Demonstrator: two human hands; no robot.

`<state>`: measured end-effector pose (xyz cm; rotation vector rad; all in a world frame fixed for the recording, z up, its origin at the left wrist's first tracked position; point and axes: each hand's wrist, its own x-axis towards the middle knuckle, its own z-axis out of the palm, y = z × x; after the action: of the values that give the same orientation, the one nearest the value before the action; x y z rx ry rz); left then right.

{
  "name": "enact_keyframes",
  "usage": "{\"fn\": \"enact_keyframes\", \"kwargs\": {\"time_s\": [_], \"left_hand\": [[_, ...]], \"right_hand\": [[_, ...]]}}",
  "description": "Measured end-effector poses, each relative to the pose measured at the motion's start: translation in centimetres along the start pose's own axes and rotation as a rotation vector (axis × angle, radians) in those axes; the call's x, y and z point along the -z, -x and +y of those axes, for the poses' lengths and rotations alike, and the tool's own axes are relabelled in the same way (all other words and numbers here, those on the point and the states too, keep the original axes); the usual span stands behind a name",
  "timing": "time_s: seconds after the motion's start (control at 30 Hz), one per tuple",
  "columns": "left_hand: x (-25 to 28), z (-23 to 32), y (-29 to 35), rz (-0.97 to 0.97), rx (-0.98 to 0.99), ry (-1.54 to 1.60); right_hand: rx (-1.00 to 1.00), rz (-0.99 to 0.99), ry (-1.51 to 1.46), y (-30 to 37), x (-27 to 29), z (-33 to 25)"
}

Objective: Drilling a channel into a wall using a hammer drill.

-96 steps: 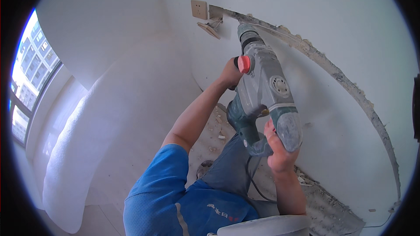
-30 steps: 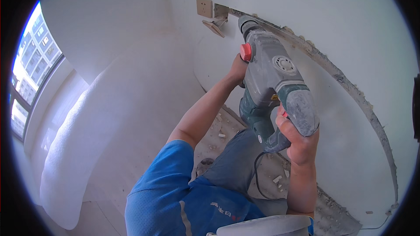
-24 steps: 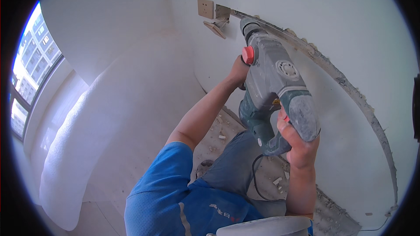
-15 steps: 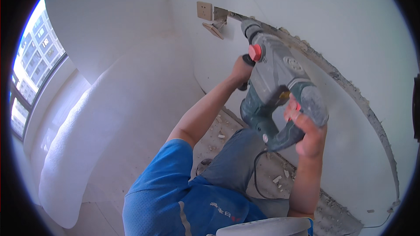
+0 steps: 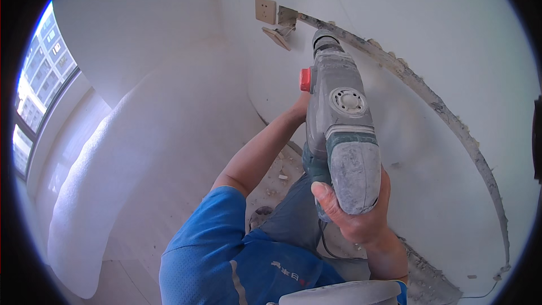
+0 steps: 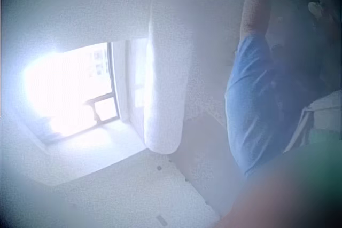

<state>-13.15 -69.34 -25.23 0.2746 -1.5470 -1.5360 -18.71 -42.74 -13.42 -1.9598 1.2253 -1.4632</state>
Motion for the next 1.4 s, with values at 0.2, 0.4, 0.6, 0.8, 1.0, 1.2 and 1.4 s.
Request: {"fn": "enact_keyframes", "kwargs": {"time_s": [0.2,0.4,0.6,0.8,1.0,1.2,1.4], "left_hand": [[0.2,-2.6,-1.6,-0.06,0.043,0.186],[-0.6,-1.2,-1.6,-0.077,0.04,0.255],[-0.1,-2.4,-1.6,-0.06,0.063,0.313],[0.0,-1.3,-1.3,0.038,0.031,0.184],[-1.8,1.4,-0.4,0.068,-0.111,-0.032],[-1.4,1.5,-1.4,0.091,-0.068,-0.037],[-0.9,0.4,-1.7,0.124,-0.027,-0.093]], "right_hand": [[-0.018,-0.024,0.046,-0.9,0.1,-1.1],[-0.272,-0.062,-0.103,-1.8,1.2,-2.6],[-0.214,-0.116,0.01,-1.9,1.2,-2.6],[-0.288,-0.044,-0.212,-1.7,1.7,-1.7],[-0.248,0.08,-0.284,-0.6,1.5,-0.7],[-0.105,0.06,0.06,-0.7,2.3,-0.1],[-0.315,0.188,-0.489,-1.0,2.2,-1.3]]}}
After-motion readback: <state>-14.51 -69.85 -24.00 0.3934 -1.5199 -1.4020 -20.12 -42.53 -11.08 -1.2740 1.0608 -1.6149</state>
